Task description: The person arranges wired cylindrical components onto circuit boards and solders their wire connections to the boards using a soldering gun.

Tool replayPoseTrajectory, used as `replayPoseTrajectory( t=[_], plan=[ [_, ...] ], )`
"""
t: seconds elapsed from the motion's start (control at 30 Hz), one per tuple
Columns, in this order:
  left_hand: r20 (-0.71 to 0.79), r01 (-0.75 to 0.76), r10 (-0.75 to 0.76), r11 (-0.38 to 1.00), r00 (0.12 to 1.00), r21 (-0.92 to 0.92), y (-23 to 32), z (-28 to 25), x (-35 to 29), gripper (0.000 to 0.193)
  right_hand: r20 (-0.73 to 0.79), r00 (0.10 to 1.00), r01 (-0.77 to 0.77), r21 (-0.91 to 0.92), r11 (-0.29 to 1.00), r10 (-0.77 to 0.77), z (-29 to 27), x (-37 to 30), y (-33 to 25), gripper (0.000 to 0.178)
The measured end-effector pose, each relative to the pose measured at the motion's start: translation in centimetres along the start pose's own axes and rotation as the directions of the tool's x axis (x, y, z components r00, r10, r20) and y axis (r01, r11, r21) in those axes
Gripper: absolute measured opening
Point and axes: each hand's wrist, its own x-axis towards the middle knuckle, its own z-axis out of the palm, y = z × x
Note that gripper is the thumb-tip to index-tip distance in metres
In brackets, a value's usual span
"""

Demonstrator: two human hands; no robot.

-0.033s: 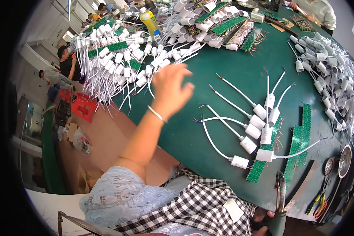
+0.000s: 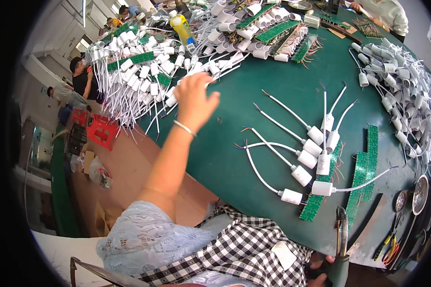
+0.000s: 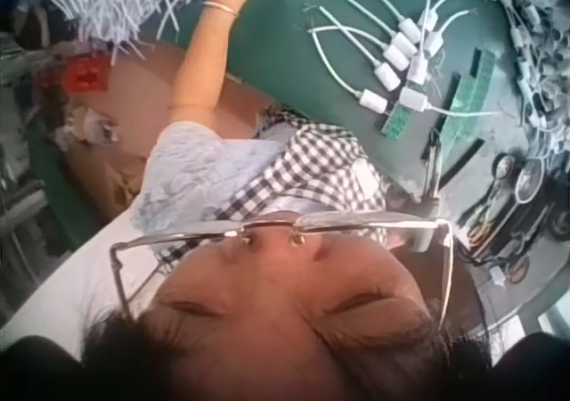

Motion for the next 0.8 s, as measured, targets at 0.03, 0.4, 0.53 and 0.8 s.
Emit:
replayPoseTrajectory(
  t=[0.03, 0.4, 0.53, 0.8],
  plan=[
    [0.005, 0.064, -0.065, 0.988, 0.998, 0.138, -3.0, 1.1, 0.5, 0.036, -0.023, 1.000, -0.004, 0.004, 1.000, 0.004, 0.3, -0.1, -0.5, 0.065],
    [-0.063, 0.089, -0.151, 0.821, 0.987, -0.564, -13.5, 1.2, 2.2, 0.027, -0.175, 0.975, -0.149, -0.072, 0.986, 0.135, 1.1, -3.2, -5.5, 0.070],
    [-0.349, -0.305, -0.027, 0.425, 0.937, -0.852, -7.8, -4.7, 3.8, 0.022, -0.159, 0.985, -0.082, -0.110, 0.991, 0.064, 1.1, -2.7, -5.7, 0.066],
    [0.103, -0.495, 0.811, 0.446, 0.576, -0.746, 9.5, -5.3, -7.3, 0.040, -0.215, 0.972, -0.111, -0.077, 0.991, 0.093, 1.6, -3.3, -6.3, 0.073]
  ],
)
